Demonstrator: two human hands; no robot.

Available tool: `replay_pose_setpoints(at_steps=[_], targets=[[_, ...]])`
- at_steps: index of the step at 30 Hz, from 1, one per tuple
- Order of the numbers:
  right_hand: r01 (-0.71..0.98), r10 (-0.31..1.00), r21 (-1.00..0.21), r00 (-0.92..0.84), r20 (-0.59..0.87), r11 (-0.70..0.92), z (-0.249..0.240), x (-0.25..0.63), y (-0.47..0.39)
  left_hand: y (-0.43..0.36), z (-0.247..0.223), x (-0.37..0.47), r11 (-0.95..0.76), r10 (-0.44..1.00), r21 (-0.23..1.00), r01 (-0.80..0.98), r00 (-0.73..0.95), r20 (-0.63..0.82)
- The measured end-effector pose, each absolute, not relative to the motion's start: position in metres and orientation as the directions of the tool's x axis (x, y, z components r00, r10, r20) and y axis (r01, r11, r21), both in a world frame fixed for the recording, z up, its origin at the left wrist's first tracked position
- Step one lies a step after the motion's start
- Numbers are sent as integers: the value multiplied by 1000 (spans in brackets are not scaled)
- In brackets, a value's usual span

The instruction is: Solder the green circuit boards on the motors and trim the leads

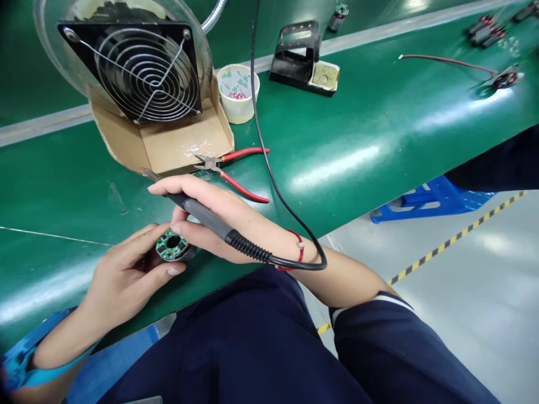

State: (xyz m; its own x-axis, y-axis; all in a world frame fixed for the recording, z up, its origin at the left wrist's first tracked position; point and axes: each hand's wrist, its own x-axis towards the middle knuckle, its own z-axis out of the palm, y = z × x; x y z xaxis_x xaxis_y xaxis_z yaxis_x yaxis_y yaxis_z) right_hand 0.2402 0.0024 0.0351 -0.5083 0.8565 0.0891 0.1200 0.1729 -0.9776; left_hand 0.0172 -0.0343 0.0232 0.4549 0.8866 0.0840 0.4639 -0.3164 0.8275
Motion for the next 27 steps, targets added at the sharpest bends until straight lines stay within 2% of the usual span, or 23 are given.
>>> replay_pose_setpoints(at_steps=[7, 11, 18, 27], targets=[[88, 850, -979, -514, 113, 183, 35, 240, 3, -34, 23, 13, -358, 863, 818, 451, 493, 106], [55, 853, -972, -493, 171, 226, 33, 238, 4, -36, 20, 10, -308, 866, 847, 434, 497, 60], [94, 860, -975, -492, 132, 203, 35, 235, 6, -38, 19, 7, -228, 875, 883, 410, 485, 1], [145, 865, -967, -488, 114, 209, 35, 234, 5, -33, 21, 10, -346, 860, 823, 450, 503, 87]])
